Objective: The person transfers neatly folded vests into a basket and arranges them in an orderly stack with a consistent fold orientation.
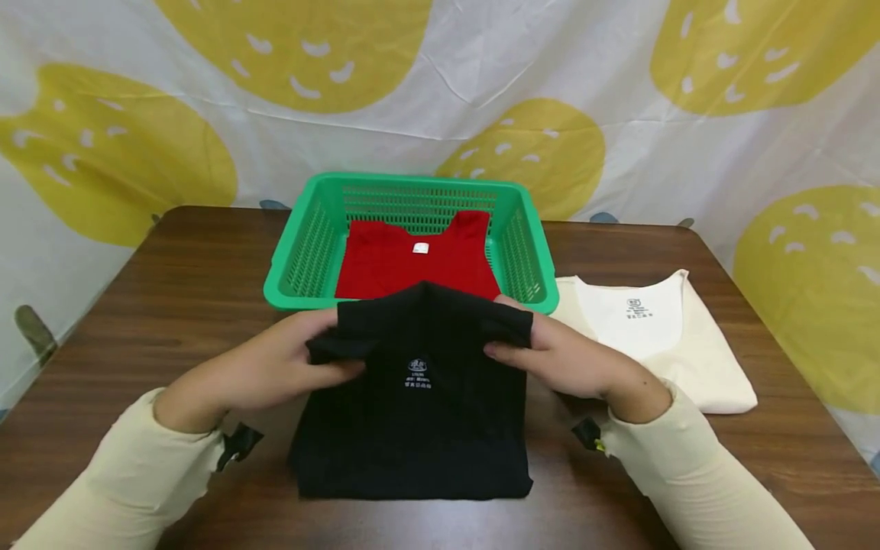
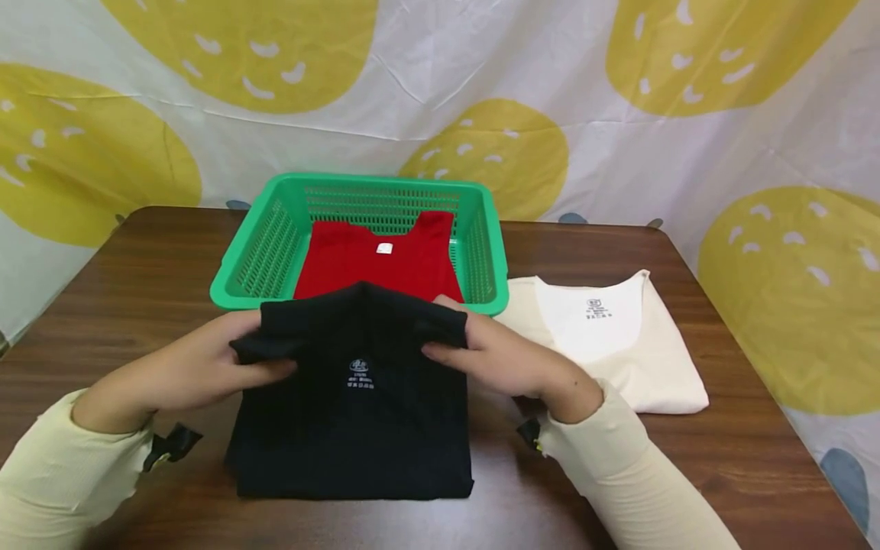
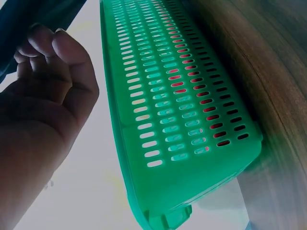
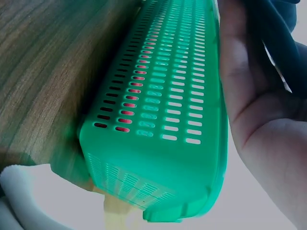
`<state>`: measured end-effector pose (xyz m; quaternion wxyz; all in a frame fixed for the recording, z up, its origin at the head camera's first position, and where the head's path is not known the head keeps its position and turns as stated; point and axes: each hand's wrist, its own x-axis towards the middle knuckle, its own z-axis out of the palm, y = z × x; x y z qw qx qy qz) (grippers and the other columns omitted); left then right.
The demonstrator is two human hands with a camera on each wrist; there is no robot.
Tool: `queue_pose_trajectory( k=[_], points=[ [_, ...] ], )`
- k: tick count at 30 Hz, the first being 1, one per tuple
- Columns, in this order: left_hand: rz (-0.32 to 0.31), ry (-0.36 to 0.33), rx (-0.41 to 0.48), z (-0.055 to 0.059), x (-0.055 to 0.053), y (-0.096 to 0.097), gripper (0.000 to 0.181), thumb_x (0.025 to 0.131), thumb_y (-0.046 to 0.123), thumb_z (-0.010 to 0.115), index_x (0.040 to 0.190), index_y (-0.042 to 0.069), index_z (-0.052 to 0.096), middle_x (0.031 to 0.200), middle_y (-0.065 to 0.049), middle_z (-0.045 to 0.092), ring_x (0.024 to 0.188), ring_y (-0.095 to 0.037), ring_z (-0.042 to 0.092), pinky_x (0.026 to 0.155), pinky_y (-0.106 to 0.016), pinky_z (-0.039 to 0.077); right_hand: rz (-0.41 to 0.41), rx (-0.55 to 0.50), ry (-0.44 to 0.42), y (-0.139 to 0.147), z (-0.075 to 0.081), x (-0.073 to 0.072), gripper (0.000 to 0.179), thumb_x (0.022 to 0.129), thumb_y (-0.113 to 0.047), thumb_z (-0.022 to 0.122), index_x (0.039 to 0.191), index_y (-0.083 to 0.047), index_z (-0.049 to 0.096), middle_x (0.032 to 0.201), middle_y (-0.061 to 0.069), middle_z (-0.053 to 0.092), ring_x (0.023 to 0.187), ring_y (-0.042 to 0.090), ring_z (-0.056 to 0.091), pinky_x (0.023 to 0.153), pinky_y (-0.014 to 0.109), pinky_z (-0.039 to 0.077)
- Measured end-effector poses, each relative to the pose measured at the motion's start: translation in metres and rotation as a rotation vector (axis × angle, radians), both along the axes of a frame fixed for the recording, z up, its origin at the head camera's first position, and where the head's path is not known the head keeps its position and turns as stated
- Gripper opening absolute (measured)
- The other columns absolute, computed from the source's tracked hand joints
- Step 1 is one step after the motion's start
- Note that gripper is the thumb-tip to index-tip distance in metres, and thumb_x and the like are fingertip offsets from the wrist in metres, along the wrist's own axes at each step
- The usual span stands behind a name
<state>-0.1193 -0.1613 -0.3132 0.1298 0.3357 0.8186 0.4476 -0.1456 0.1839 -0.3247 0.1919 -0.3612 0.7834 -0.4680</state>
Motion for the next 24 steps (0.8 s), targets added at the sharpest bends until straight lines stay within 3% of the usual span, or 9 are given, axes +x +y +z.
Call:
queue_pose_trajectory(
  k=[6, 9, 17, 24],
  points=[
    [-0.007, -0.048, 0.012, -0.002, 0.000, 0.000, 0.043, 0.101, 0.012, 0.058, 0.141, 0.015, 0.045, 0.134, -0.007, 0.053, 0.118, -0.023, 0.052, 0.099, -0.029, 0.048, -0.060, -0.059, -0.004, -0.001, -0.001, 0.000, 0.031, 0.101, -0.009, 0.056, 0.131, -0.013, 0.048, 0.131, 0.005, 0.051, 0.121, 0.021, 0.058, 0.098, 0.030, 0.051],
    [-0.021, -0.035, -0.014, -0.005, -0.003, 0.002, 0.047, 0.103, 0.015, 0.054, 0.147, 0.019, 0.038, 0.139, -0.005, 0.049, 0.122, -0.024, 0.052, 0.102, -0.031, 0.046, -0.060, -0.061, -0.006, -0.002, -0.003, -0.001, 0.032, 0.101, -0.010, 0.056, 0.131, -0.013, 0.047, 0.132, 0.005, 0.051, 0.120, 0.021, 0.058, 0.097, 0.030, 0.052],
    [-0.014, -0.018, -0.081, -0.007, -0.005, 0.004, 0.050, 0.103, 0.018, 0.054, 0.147, 0.020, 0.031, 0.139, -0.006, 0.049, 0.119, -0.020, 0.057, 0.102, -0.032, 0.049, -0.025, -0.001, 0.017, -0.004, -0.005, -0.001, 0.046, 0.102, -0.011, 0.055, 0.146, -0.012, 0.042, 0.139, 0.003, 0.048, 0.126, 0.020, 0.049, 0.101, 0.027, 0.048],
    [-0.026, -0.043, -0.156, -0.010, -0.005, 0.003, 0.049, 0.102, 0.016, 0.056, 0.143, 0.017, 0.030, 0.130, -0.007, 0.055, 0.113, -0.017, 0.061, 0.099, -0.032, 0.050, 0.001, 0.010, 0.016, -0.006, -0.010, -0.002, 0.039, 0.102, -0.011, 0.055, 0.140, -0.012, 0.045, 0.133, 0.004, 0.050, 0.122, 0.020, 0.051, 0.099, 0.027, 0.049]
  ],
)
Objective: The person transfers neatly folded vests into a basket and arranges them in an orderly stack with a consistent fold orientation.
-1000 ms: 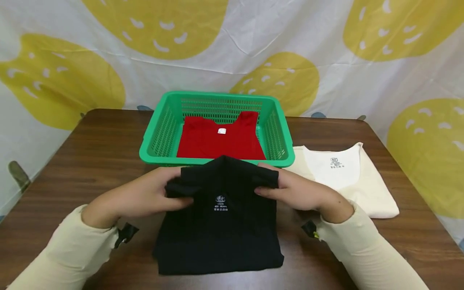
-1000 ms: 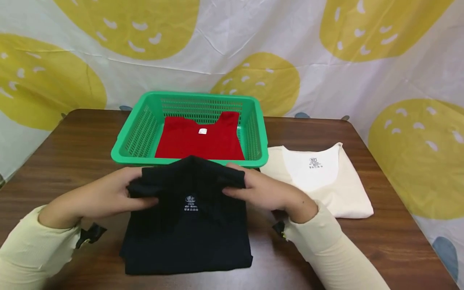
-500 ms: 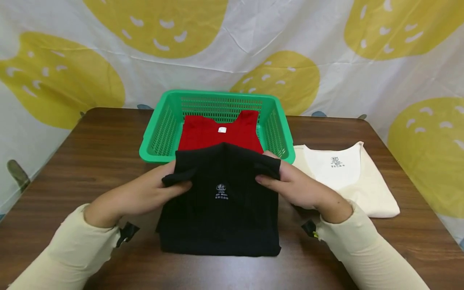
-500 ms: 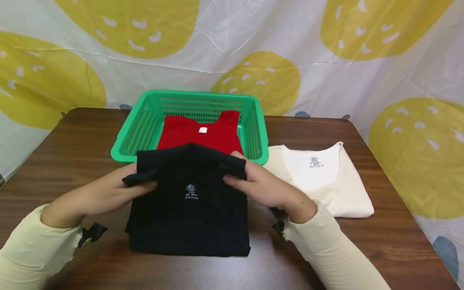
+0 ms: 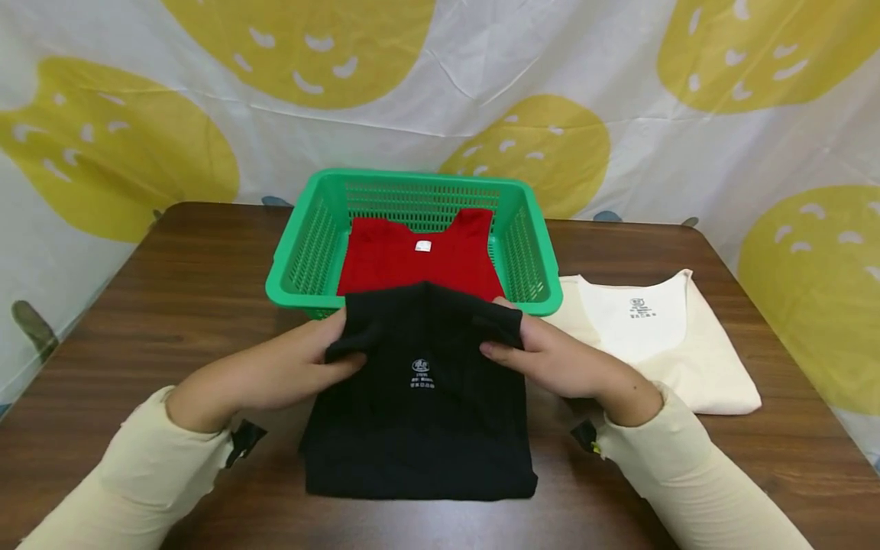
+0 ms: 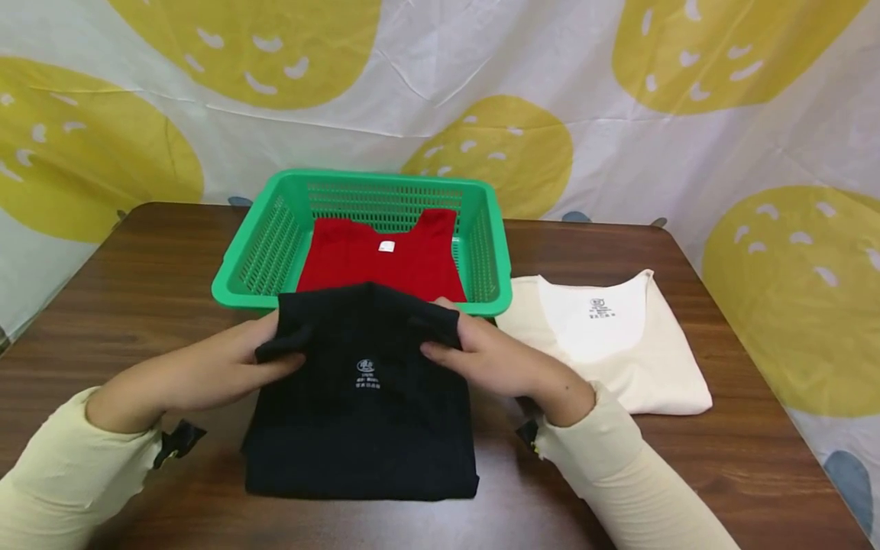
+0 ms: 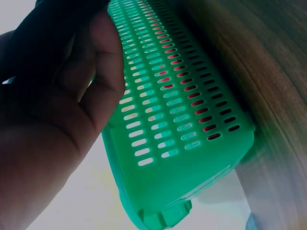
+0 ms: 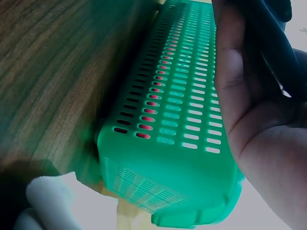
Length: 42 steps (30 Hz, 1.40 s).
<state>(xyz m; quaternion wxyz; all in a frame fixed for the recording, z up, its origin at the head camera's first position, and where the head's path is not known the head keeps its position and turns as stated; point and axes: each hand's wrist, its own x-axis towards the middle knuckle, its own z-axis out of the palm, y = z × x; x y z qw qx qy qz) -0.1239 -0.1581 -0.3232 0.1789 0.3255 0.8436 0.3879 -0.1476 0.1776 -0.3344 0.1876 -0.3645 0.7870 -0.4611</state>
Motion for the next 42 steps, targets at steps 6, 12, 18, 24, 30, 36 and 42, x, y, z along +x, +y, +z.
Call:
queue_pose_trajectory(
  k=[6, 12, 18, 24, 30, 36, 42],
  points=[
    [-0.022, 0.006, -0.021, -0.002, 0.000, 0.002, 0.052, 0.102, 0.015, 0.055, 0.146, 0.018, 0.028, 0.132, -0.006, 0.054, 0.115, -0.017, 0.059, 0.100, -0.033, 0.050, 0.020, 0.000, 0.010, -0.002, -0.005, -0.001, 0.043, 0.096, -0.012, 0.066, 0.135, -0.014, 0.047, 0.130, 0.002, 0.052, 0.124, 0.020, 0.049, 0.098, 0.029, 0.049],
    [-0.018, 0.041, -0.013, -0.004, 0.000, 0.005, 0.044, 0.102, 0.013, 0.055, 0.140, 0.019, 0.035, 0.126, -0.003, 0.055, 0.111, -0.016, 0.058, 0.097, -0.030, 0.050, -0.012, 0.079, 0.035, -0.001, -0.006, 0.000, 0.067, 0.086, -0.013, 0.078, 0.142, -0.014, 0.042, 0.136, -0.001, 0.053, 0.125, 0.017, 0.050, 0.104, 0.032, 0.048],
    [0.003, 0.068, 0.001, -0.002, -0.004, 0.007, 0.033, 0.099, 0.013, 0.061, 0.129, 0.019, 0.048, 0.117, 0.000, 0.060, 0.104, -0.015, 0.059, 0.092, -0.029, 0.052, -0.069, 0.159, 0.094, 0.002, 0.000, 0.001, 0.044, 0.088, -0.019, 0.078, 0.127, -0.014, 0.058, 0.104, -0.007, 0.066, 0.097, 0.009, 0.060, 0.090, 0.026, 0.052],
    [0.044, 0.138, 0.001, 0.000, -0.005, 0.007, 0.035, 0.095, 0.011, 0.066, 0.128, 0.020, 0.057, 0.122, 0.003, 0.061, 0.112, -0.015, 0.056, 0.095, -0.033, 0.051, -0.095, 0.146, 0.151, 0.003, 0.007, 0.002, 0.024, 0.090, -0.020, 0.076, 0.113, -0.016, 0.068, 0.085, -0.010, 0.070, 0.080, 0.007, 0.062, 0.078, 0.024, 0.053],
    [0.108, 0.211, -0.065, 0.019, -0.004, 0.005, 0.035, 0.098, 0.013, 0.063, 0.131, 0.018, 0.052, 0.120, -0.001, 0.061, 0.100, -0.016, 0.058, 0.086, -0.035, 0.051, -0.154, 0.094, 0.169, 0.002, 0.018, 0.002, 0.034, 0.093, -0.014, 0.072, 0.125, -0.015, 0.065, 0.116, -0.005, 0.071, 0.102, 0.010, 0.065, 0.093, 0.028, 0.054],
    [0.176, 0.236, -0.032, 0.035, -0.006, 0.004, 0.024, 0.101, 0.016, 0.060, 0.123, 0.015, 0.054, 0.103, -0.004, 0.065, 0.080, -0.015, 0.057, 0.073, -0.029, 0.051, -0.193, 0.042, 0.197, -0.001, 0.029, -0.003, 0.051, 0.094, -0.012, 0.070, 0.142, -0.013, 0.053, 0.136, 0.000, 0.062, 0.120, 0.014, 0.059, 0.103, 0.035, 0.050],
    [0.243, 0.322, 0.000, 0.046, -0.016, 0.005, 0.018, 0.102, 0.019, 0.059, 0.116, 0.008, 0.054, 0.092, -0.007, 0.058, 0.074, -0.017, 0.052, 0.068, -0.033, 0.047, -0.312, -0.005, 0.196, -0.002, 0.046, -0.012, 0.047, 0.096, -0.015, 0.068, 0.141, -0.012, 0.053, 0.132, 0.006, 0.065, 0.113, 0.016, 0.066, 0.095, 0.035, 0.054]
  ],
)
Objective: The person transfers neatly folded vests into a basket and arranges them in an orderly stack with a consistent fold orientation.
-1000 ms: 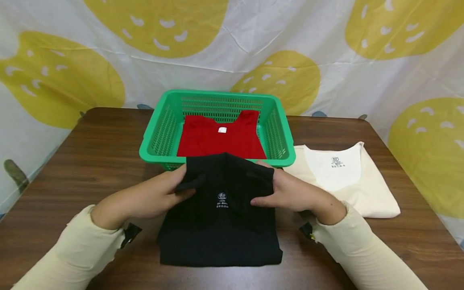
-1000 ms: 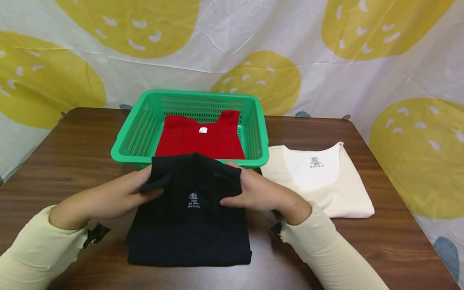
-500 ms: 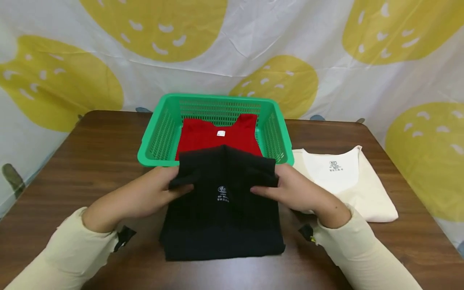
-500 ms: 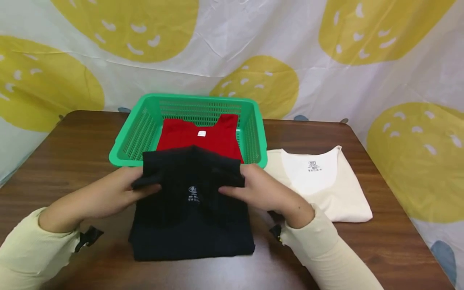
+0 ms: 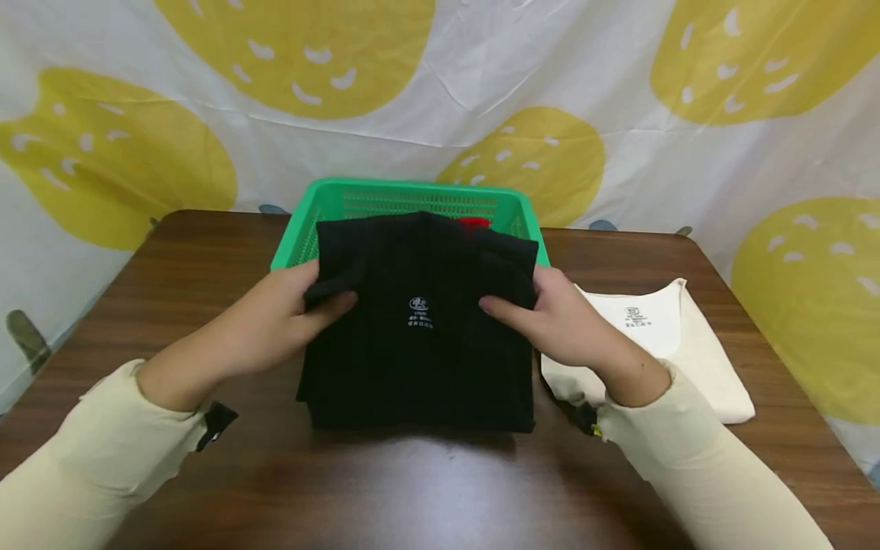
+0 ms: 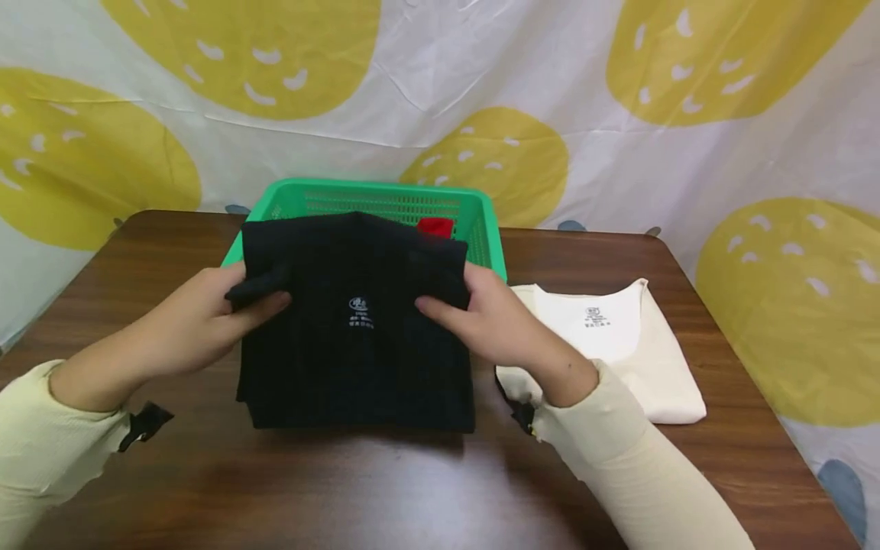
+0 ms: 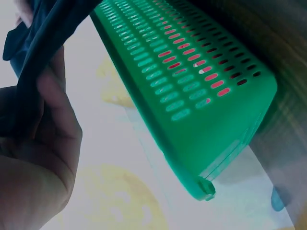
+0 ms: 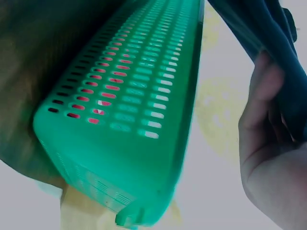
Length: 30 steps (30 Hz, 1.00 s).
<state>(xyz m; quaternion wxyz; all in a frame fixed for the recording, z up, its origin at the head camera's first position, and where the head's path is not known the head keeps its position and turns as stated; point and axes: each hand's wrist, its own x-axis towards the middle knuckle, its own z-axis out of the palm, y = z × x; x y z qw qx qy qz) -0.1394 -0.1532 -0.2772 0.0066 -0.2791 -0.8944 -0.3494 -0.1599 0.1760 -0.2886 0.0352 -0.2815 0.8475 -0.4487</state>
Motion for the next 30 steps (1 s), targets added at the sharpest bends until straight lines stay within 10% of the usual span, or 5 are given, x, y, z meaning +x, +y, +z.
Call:
queue_pose_trajectory(
  k=[6, 16, 30],
  points=[
    [0.047, 0.034, 0.076, 0.018, -0.016, 0.004, 0.033, 0.104, 0.023, 0.055, 0.134, 0.009, 0.052, 0.126, -0.011, 0.063, 0.111, -0.024, 0.059, 0.097, -0.048, 0.048, -0.023, -0.128, 0.006, -0.006, 0.026, -0.011, 0.041, 0.099, -0.015, 0.063, 0.138, -0.009, 0.053, 0.128, 0.010, 0.066, 0.103, 0.016, 0.070, 0.085, 0.031, 0.058],
    [0.098, 0.014, 0.120, 0.042, -0.045, 0.008, 0.037, 0.105, 0.032, 0.050, 0.135, 0.011, 0.052, 0.132, -0.009, 0.061, 0.121, -0.024, 0.058, 0.106, -0.048, 0.041, -0.089, -0.153, 0.043, -0.022, 0.056, -0.040, 0.040, 0.099, -0.016, 0.062, 0.137, -0.008, 0.052, 0.129, 0.010, 0.064, 0.105, 0.019, 0.068, 0.090, 0.030, 0.056],
    [0.230, 0.048, 0.005, 0.034, -0.089, 0.001, 0.039, 0.103, 0.031, 0.054, 0.133, 0.006, 0.056, 0.124, -0.020, 0.065, 0.110, -0.036, 0.065, 0.097, -0.051, 0.048, -0.177, -0.034, -0.022, -0.023, 0.041, -0.091, 0.033, 0.100, -0.019, 0.062, 0.130, -0.007, 0.058, 0.120, 0.012, 0.068, 0.097, 0.021, 0.067, 0.086, 0.030, 0.053]
  ],
)
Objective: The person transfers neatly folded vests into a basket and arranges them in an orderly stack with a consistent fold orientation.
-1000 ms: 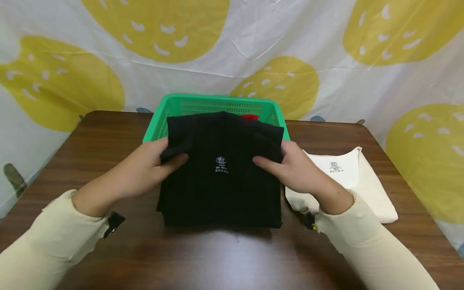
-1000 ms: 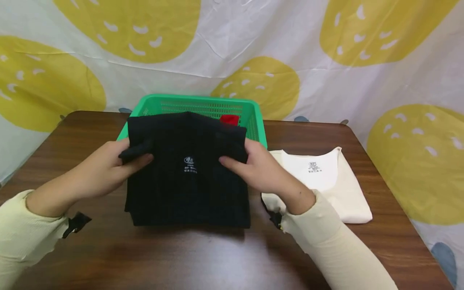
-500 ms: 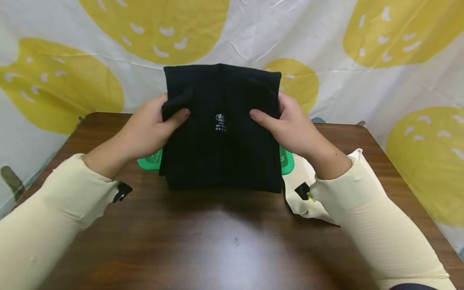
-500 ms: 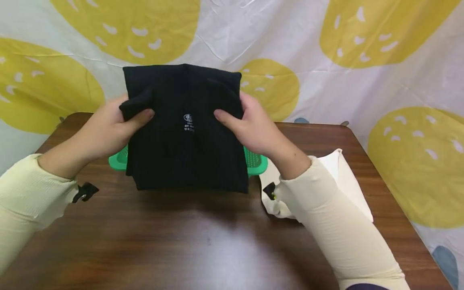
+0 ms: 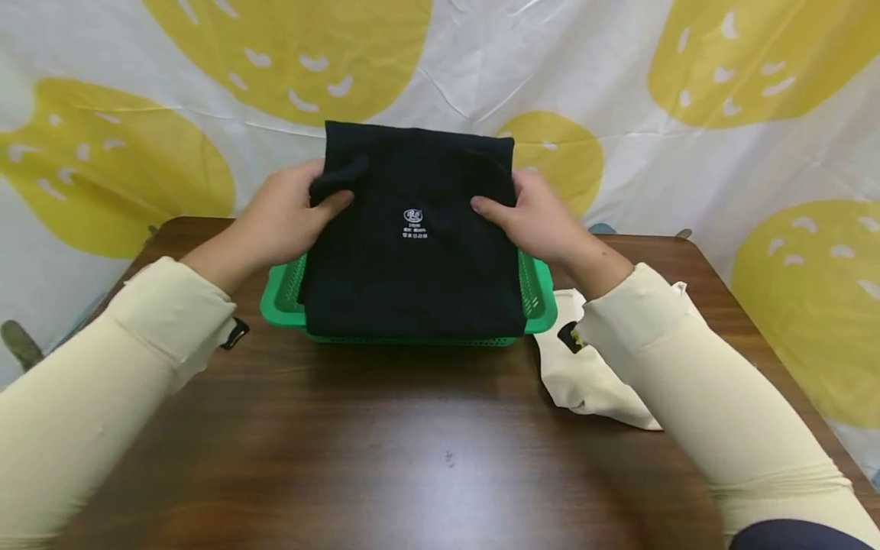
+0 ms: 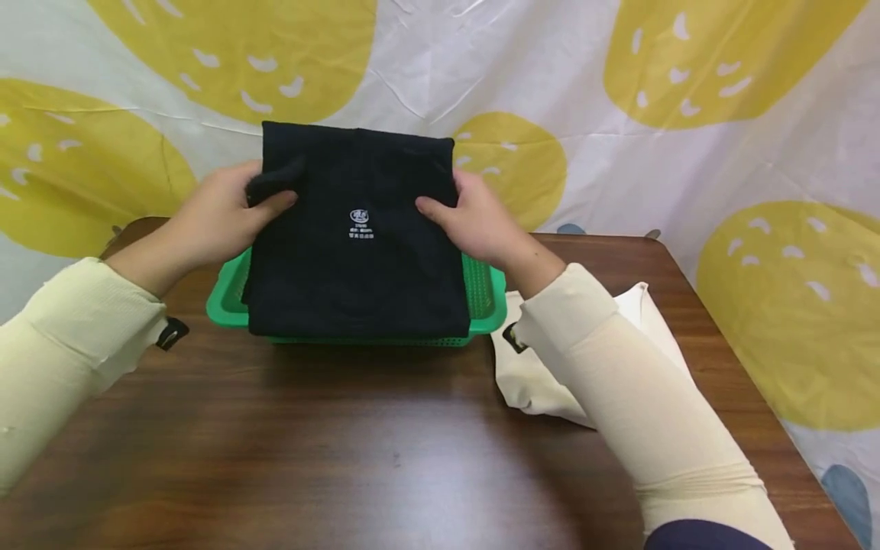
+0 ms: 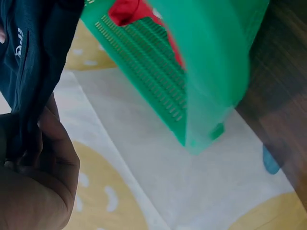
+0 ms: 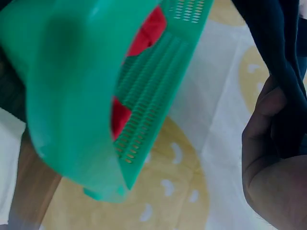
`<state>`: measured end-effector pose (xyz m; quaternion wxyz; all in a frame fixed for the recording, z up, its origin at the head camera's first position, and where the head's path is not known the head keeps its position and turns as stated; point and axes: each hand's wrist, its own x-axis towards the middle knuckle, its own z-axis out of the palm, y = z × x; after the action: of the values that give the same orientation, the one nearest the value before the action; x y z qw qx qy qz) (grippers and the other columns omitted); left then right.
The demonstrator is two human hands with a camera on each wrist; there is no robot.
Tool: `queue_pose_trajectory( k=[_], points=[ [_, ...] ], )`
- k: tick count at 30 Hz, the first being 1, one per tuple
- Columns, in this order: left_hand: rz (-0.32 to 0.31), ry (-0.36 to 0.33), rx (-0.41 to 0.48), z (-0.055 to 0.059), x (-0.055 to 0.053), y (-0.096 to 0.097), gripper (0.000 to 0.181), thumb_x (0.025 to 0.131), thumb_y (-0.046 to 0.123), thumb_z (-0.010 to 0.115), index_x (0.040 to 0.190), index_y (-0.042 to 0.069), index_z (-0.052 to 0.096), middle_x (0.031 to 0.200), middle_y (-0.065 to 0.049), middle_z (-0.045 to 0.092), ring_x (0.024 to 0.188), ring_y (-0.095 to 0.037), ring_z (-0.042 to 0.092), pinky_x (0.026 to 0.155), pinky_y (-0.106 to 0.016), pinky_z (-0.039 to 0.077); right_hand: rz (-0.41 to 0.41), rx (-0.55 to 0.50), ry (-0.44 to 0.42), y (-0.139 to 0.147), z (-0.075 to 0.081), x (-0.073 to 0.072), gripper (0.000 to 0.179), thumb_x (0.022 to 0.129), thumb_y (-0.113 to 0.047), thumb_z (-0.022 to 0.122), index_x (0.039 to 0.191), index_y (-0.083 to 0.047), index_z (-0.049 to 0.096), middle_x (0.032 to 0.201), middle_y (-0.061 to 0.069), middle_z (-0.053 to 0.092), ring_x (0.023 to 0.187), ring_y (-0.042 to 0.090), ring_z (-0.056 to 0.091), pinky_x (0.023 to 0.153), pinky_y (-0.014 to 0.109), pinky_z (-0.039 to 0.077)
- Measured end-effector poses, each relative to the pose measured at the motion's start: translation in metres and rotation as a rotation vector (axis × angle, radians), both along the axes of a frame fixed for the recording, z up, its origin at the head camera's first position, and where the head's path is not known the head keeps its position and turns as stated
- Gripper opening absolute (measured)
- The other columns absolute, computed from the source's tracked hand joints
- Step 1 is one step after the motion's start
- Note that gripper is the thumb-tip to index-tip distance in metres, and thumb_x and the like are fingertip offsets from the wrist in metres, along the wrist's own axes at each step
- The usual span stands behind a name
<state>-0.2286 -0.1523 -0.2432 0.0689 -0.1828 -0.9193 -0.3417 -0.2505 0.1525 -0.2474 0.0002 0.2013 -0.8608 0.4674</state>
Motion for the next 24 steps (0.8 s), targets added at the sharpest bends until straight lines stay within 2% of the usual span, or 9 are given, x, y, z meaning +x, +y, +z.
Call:
queue_pose_trajectory(
  k=[4, 7, 11, 14, 19, 24],
  points=[
    [-0.004, -0.008, -0.036, -0.010, -0.009, -0.005, 0.039, 0.104, 0.026, 0.054, 0.136, 0.005, 0.054, 0.126, -0.020, 0.065, 0.113, -0.036, 0.062, 0.102, -0.052, 0.045, 0.005, 0.062, -0.043, -0.003, -0.009, -0.011, 0.030, 0.100, -0.023, 0.062, 0.127, -0.009, 0.062, 0.115, 0.010, 0.070, 0.093, 0.019, 0.068, 0.083, 0.031, 0.054],
    [-0.034, -0.066, -0.072, -0.019, -0.016, -0.008, 0.040, 0.105, 0.024, 0.051, 0.141, 0.006, 0.050, 0.131, -0.020, 0.062, 0.120, -0.037, 0.060, 0.105, -0.053, 0.043, 0.002, 0.075, -0.109, -0.005, -0.018, -0.018, 0.027, 0.100, -0.025, 0.061, 0.122, -0.009, 0.064, 0.106, 0.008, 0.072, 0.085, 0.016, 0.070, 0.079, 0.030, 0.055],
    [-0.078, -0.153, -0.108, -0.030, -0.021, -0.011, 0.042, 0.106, 0.024, 0.048, 0.145, 0.008, 0.045, 0.138, -0.019, 0.057, 0.126, -0.037, 0.055, 0.107, -0.054, 0.041, 0.031, -0.032, -0.287, -0.004, -0.030, -0.026, 0.029, 0.102, -0.024, 0.058, 0.124, -0.006, 0.062, 0.097, 0.004, 0.073, 0.078, 0.014, 0.071, 0.074, 0.030, 0.058],
    [-0.095, -0.169, -0.110, -0.036, -0.022, -0.014, 0.040, 0.105, 0.023, 0.050, 0.142, 0.008, 0.046, 0.136, -0.019, 0.057, 0.123, -0.035, 0.055, 0.105, -0.053, 0.042, 0.050, -0.091, -0.374, -0.003, -0.038, -0.029, 0.031, 0.104, -0.024, 0.053, 0.126, -0.003, 0.060, 0.092, 0.000, 0.072, 0.078, 0.013, 0.072, 0.072, 0.032, 0.059],
    [-0.105, -0.190, -0.112, -0.046, -0.024, -0.015, 0.038, 0.105, 0.024, 0.051, 0.139, 0.008, 0.047, 0.127, -0.018, 0.061, 0.115, -0.032, 0.057, 0.101, -0.051, 0.044, 0.058, -0.055, -0.393, 0.000, -0.049, -0.028, 0.033, 0.106, -0.027, 0.049, 0.126, -0.004, 0.061, 0.087, -0.001, 0.072, 0.076, 0.013, 0.071, 0.070, 0.033, 0.059],
    [-0.129, -0.189, -0.149, -0.054, -0.025, -0.010, 0.047, 0.105, 0.020, 0.048, 0.147, 0.002, 0.038, 0.143, -0.022, 0.052, 0.133, -0.037, 0.049, 0.111, -0.055, 0.037, 0.046, -0.044, -0.405, 0.006, -0.058, -0.023, 0.032, 0.106, -0.027, 0.048, 0.126, -0.004, 0.060, 0.085, -0.001, 0.071, 0.072, 0.012, 0.070, 0.069, 0.032, 0.059]
  ],
)
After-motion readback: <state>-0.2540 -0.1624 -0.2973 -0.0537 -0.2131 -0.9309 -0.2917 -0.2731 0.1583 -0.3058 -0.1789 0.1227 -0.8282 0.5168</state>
